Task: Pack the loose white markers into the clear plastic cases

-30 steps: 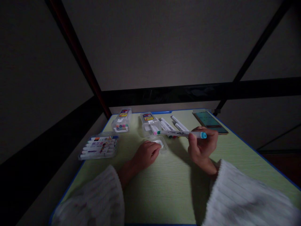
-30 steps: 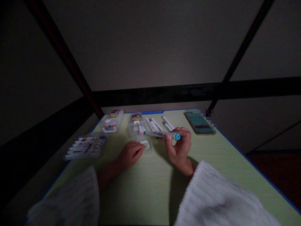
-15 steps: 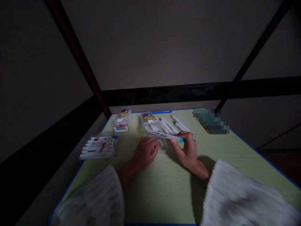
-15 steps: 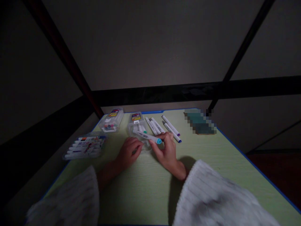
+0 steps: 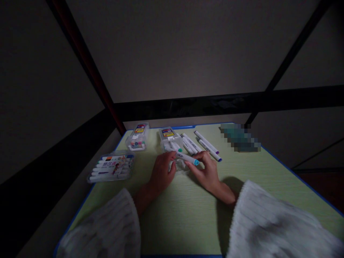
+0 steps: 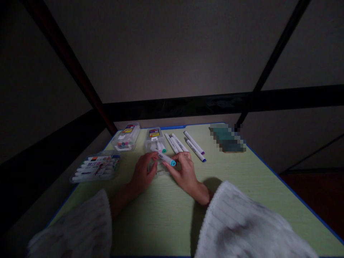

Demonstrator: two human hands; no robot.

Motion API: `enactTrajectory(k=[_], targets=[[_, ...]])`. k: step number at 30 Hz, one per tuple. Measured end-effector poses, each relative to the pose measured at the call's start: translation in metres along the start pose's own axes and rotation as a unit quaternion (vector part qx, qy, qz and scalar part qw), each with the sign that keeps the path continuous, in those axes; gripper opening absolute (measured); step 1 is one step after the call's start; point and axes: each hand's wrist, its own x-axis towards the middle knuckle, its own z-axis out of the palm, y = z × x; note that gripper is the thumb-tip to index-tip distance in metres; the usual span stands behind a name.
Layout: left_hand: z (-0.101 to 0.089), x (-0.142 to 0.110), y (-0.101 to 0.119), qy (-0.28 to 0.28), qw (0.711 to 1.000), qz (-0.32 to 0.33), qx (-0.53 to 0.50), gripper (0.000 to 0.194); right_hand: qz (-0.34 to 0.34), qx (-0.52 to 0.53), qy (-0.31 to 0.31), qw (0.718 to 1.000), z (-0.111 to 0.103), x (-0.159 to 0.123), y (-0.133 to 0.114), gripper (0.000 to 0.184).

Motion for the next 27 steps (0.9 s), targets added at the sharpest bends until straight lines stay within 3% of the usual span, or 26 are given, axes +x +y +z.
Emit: enactTrajectory(k=[17, 22, 27], targets=[[-0.0005, -0.0001, -0.0007, -0.023, 0.999, -0.016, 0.015, 0.038, -0.022, 0.027, -0.050, 0.998, -0.0015, 0.0016, -0.0014, 0.008], [0.0002, -0.0005, -0.0021, -0.022, 0.999, -0.023, 0.008, 0.038, -0.044, 0.035, -0.092, 0.994, -0.0040, 0.0038, -0.0050, 0.004], [0.0016, -0.0010, -0.0042, -0.030, 0.999, -0.033, 0.000, 0.041, -0.025, 0.062, -0.119, 0.991, -0.0027, 0.0026, -0.0042, 0.004]])
